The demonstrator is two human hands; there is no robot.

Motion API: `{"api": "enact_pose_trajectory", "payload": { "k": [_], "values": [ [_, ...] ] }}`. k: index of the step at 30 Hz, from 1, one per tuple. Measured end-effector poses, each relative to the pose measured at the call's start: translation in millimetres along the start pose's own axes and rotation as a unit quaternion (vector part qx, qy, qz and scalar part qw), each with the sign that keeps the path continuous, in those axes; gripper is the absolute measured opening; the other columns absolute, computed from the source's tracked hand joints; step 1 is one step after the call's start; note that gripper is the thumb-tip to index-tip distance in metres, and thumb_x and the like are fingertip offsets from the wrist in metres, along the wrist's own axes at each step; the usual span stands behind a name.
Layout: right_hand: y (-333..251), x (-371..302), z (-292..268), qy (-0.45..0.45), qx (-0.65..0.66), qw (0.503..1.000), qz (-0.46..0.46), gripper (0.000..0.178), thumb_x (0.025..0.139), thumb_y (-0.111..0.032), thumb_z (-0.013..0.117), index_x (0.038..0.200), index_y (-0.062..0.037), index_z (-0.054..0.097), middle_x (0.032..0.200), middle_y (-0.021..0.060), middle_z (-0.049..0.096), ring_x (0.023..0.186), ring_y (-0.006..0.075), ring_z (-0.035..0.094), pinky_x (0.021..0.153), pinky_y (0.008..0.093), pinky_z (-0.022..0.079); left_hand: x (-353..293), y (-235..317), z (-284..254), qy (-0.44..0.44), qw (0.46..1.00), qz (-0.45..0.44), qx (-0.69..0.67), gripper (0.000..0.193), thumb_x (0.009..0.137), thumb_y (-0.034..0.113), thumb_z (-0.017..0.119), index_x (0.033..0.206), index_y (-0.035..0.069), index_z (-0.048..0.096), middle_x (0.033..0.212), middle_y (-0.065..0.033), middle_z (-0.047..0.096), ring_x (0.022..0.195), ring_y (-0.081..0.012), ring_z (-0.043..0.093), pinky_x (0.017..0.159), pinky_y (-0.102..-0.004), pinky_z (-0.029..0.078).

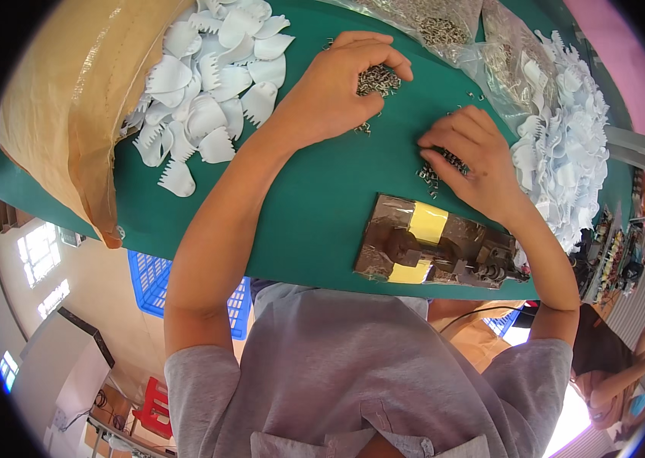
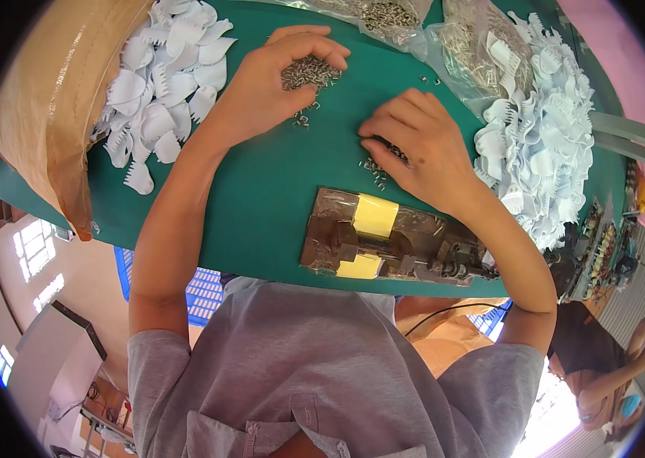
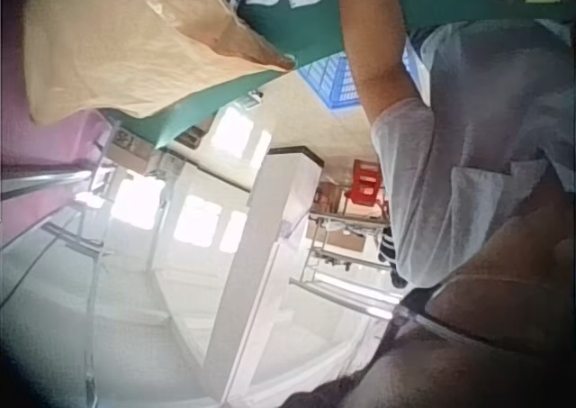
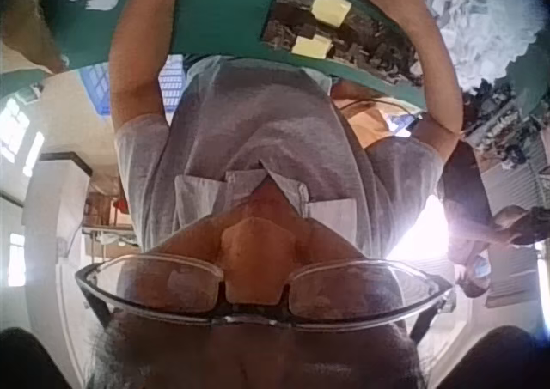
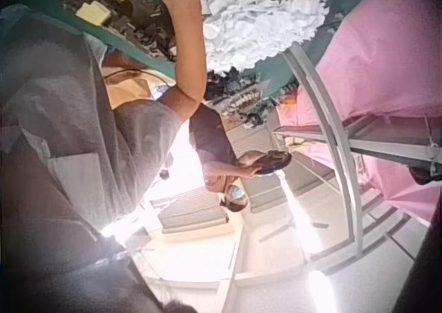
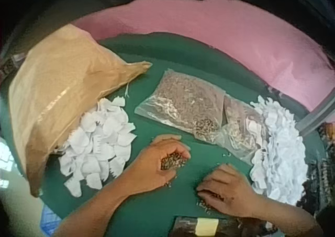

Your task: Sorting small metallic components on a workbench in a factory setting.

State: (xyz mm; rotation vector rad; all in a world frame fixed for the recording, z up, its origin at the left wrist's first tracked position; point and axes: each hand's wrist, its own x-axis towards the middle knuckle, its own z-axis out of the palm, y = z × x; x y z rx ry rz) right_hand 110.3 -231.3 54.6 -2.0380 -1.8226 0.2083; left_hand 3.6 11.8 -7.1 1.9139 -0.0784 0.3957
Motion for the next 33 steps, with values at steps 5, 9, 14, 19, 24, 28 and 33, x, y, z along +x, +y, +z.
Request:
{"api": "enact_pose_trajectory", "payload": {
  "k": [5,9,14,19,24,28,33],
  "values": [
    [-16.0,31.3,25.1,0.072,0.021,0.996,-0.049,0.023,0.083,-0.012,0.084,0.104,-0.0093,0.074,0.100,0.0039,0.066,0.096,0.0258,0.062,0.080,0.0398,0.047,0.7,0.0,-0.8,-0.003,1.000,0.004,0.004,0.040,0.080,-0.011,0.062,0.115,0.005,0.073,0.133,-0.0039,0.074,0.146,-0.0279,0.052,0.118,-0.0386,0.047],
    [-15.9,40.6,39.5,0.087,0.010,0.995,-0.038,0.023,0.083,-0.013,0.084,0.104,-0.0093,0.075,0.099,0.0040,0.065,0.094,0.0254,0.061,0.079,0.0397,0.046,1.1,-1.8,0.7,0.002,1.000,0.008,0.002,0.041,0.079,-0.011,0.061,0.115,0.005,0.073,0.132,-0.0040,0.074,0.146,-0.0283,0.052,0.118,-0.0387,0.048],
    [-13.7,40.4,40.9,0.083,0.025,0.995,-0.040,0.020,0.081,-0.011,0.085,0.099,-0.0098,0.075,0.094,0.0019,0.064,0.091,0.0237,0.060,0.079,0.0392,0.045,0.6,-1.1,0.3,0.002,1.000,0.008,0.001,0.043,0.078,-0.012,0.061,0.116,0.005,0.073,0.131,-0.0040,0.074,0.145,-0.0283,0.053,0.117,-0.0386,0.048],
    [-16.7,32.6,27.8,0.049,0.040,0.997,-0.041,0.019,0.081,-0.009,0.084,0.098,-0.0097,0.075,0.093,0.0012,0.064,0.092,0.0234,0.060,0.079,0.0388,0.046,-0.9,-2.9,1.3,0.010,1.000,0.008,-0.004,0.043,0.078,-0.011,0.062,0.116,0.005,0.074,0.130,-0.0039,0.074,0.145,-0.0282,0.053,0.117,-0.0388,0.048],
    [-15.8,32.7,33.4,0.065,0.049,0.996,-0.026,0.023,0.081,-0.007,0.083,0.102,-0.0105,0.076,0.095,0.0019,0.065,0.093,0.0238,0.061,0.080,0.0388,0.047,0.7,-1.4,0.5,0.005,1.000,0.011,0.003,0.044,0.078,-0.011,0.062,0.116,0.005,0.074,0.130,-0.0038,0.074,0.146,-0.0286,0.053,0.117,-0.0391,0.048],
    [-20.1,39.8,37.1,0.066,0.054,0.996,-0.025,0.027,0.080,-0.007,0.083,0.106,-0.0105,0.077,0.097,0.0035,0.065,0.095,0.0246,0.062,0.081,0.0397,0.048,-0.1,-4.3,0.9,0.007,1.000,0.022,0.008,0.044,0.078,-0.012,0.062,0.116,0.006,0.074,0.130,-0.0034,0.074,0.146,-0.0289,0.053,0.116,-0.0391,0.049],
    [-18.3,42.6,37.9,0.058,0.057,0.996,-0.038,0.027,0.081,-0.007,0.083,0.106,-0.0098,0.076,0.097,0.0042,0.064,0.094,0.0251,0.062,0.083,0.0402,0.049,-0.8,-4.2,1.7,0.010,1.000,0.020,0.006,0.045,0.078,-0.012,0.061,0.116,0.007,0.074,0.129,-0.0030,0.074,0.146,-0.0289,0.052,0.115,-0.0388,0.049]
  ]
}}
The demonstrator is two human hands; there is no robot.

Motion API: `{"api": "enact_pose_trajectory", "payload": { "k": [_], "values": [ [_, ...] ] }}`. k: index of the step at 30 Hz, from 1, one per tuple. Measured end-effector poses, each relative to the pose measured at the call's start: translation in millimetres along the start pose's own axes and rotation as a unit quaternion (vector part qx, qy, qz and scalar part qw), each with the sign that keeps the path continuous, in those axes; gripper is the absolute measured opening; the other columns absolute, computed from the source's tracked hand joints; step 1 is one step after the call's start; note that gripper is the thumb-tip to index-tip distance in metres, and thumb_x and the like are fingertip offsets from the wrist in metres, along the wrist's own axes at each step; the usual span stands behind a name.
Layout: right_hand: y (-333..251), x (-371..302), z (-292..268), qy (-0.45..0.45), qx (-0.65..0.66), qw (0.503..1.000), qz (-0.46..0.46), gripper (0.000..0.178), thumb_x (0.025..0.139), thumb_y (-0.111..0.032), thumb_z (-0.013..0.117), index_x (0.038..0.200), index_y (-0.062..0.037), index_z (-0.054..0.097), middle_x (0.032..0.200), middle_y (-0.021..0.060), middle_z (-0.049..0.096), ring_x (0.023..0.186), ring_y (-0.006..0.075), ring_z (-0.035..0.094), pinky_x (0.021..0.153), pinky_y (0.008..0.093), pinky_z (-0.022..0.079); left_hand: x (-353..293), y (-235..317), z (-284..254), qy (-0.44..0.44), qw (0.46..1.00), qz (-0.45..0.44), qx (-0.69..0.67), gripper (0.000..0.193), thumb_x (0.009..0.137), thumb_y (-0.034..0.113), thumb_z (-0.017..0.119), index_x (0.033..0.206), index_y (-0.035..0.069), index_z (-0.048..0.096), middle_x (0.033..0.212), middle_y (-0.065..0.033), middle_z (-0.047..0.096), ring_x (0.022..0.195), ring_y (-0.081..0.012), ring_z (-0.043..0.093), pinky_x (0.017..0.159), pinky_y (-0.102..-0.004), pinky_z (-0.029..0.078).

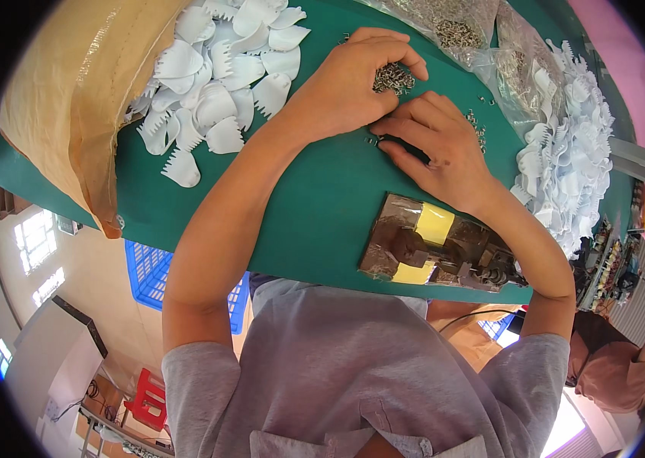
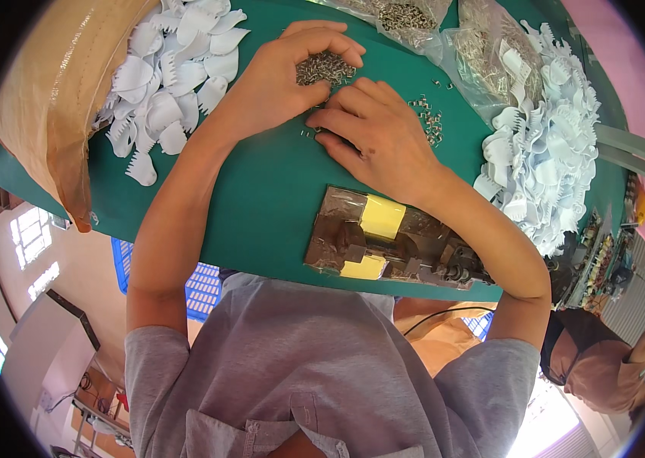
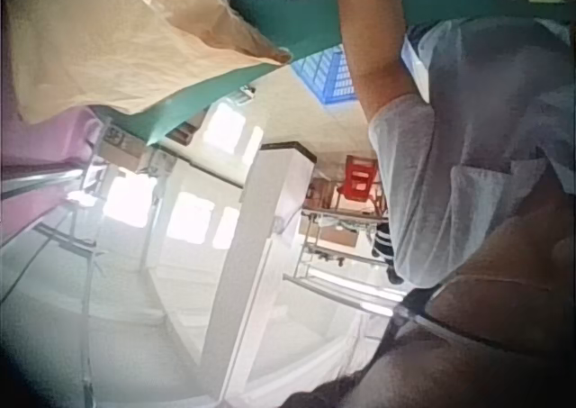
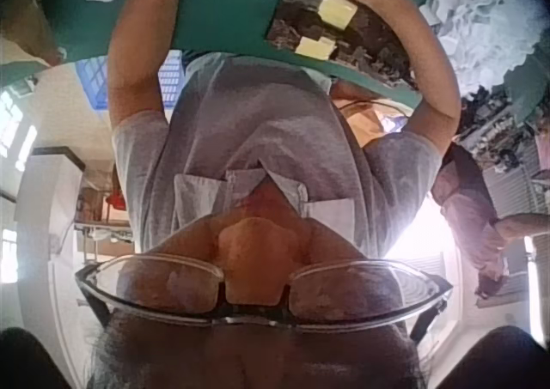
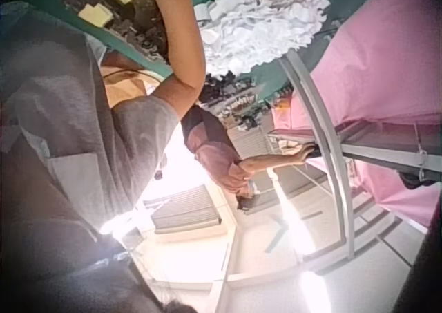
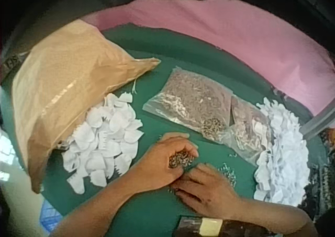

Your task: Sorting small metallic components on a workbench in a factory setting.

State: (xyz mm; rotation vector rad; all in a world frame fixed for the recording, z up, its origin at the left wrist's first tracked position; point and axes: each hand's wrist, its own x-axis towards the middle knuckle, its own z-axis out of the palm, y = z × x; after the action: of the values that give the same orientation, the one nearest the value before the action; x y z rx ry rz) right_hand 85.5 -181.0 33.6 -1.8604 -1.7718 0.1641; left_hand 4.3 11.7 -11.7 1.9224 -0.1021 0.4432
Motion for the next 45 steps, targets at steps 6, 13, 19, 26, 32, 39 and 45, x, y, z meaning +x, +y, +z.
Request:
{"api": "enact_pose_trajectory", "payload": {
  "k": [6,13,19,26,32,39,45],
  "values": [
    [-1.6,-2.6,-6.1,-0.007,0.010,1.000,0.012,0.020,0.082,-0.007,0.083,0.099,-0.0079,0.073,0.096,0.0047,0.062,0.095,0.0260,0.061,0.082,0.0400,0.049,0.7,-0.7,1.2,0.001,1.000,0.002,-0.009,0.044,0.078,-0.012,0.062,0.116,0.006,0.074,0.129,-0.0029,0.074,0.146,-0.0285,0.053,0.115,-0.0383,0.049],
    [-6.4,-31.2,-53.3,-0.139,-0.015,0.988,0.072,0.019,0.082,-0.005,0.082,0.098,-0.0059,0.071,0.100,0.0071,0.068,0.097,0.0301,0.063,0.086,0.0420,0.051,0.4,0.4,-0.1,-0.002,1.000,-0.005,0.014,0.043,0.078,-0.011,0.063,0.116,0.006,0.074,0.128,-0.0027,0.074,0.144,-0.0278,0.053,0.115,-0.0381,0.049],
    [-12.1,-15.7,-38.5,-0.075,-0.001,0.995,0.061,0.017,0.083,-0.005,0.080,0.098,-0.0071,0.071,0.098,0.0053,0.067,0.093,0.0282,0.062,0.082,0.0419,0.050,0.7,-1.1,-0.8,-0.003,1.000,0.000,0.014,0.044,0.078,-0.011,0.063,0.116,0.006,0.074,0.128,-0.0022,0.074,0.144,-0.0274,0.054,0.115,-0.0382,0.049],
    [5.9,-0.7,0.5,0.059,-0.032,0.994,0.092,0.018,0.084,-0.009,0.083,0.099,-0.0081,0.073,0.093,0.0031,0.068,0.089,0.0259,0.064,0.080,0.0402,0.049,0.8,-1.9,0.8,-0.001,1.000,-0.009,-0.001,0.043,0.078,-0.012,0.065,0.117,0.007,0.074,0.128,-0.0024,0.074,0.143,-0.0277,0.054,0.115,-0.0386,0.049],
    [10.6,3.2,9.0,0.075,-0.039,0.993,0.082,0.018,0.083,-0.010,0.084,0.096,-0.0083,0.072,0.087,0.0019,0.068,0.087,0.0247,0.064,0.078,0.0397,0.048,1.3,-4.2,0.0,-0.001,1.000,-0.001,-0.012,0.044,0.078,-0.012,0.065,0.118,0.007,0.074,0.127,-0.0026,0.073,0.142,-0.0277,0.054,0.114,-0.0386,0.049],
    [8.6,-2.5,-2.1,0.011,-0.036,0.995,0.096,0.015,0.083,-0.008,0.082,0.092,-0.0086,0.069,0.085,0.0020,0.066,0.084,0.0250,0.062,0.076,0.0405,0.047,1.9,-2.7,-2.7,-0.014,1.000,-0.015,-0.007,0.046,0.078,-0.012,0.064,0.118,0.007,0.074,0.129,-0.0029,0.073,0.143,-0.0273,0.053,0.115,-0.0386,0.049],
    [8.1,-1.6,5.1,0.075,0.037,0.989,0.120,0.018,0.083,-0.008,0.083,0.099,-0.0072,0.072,0.088,0.0037,0.067,0.088,0.0261,0.064,0.079,0.0412,0.050,0.8,-3.2,1.0,-0.005,1.000,-0.013,-0.013,0.046,0.078,-0.012,0.063,0.119,0.007,0.073,0.130,-0.0033,0.073,0.144,-0.0274,0.053,0.116,-0.0392,0.048]
  ]
}}
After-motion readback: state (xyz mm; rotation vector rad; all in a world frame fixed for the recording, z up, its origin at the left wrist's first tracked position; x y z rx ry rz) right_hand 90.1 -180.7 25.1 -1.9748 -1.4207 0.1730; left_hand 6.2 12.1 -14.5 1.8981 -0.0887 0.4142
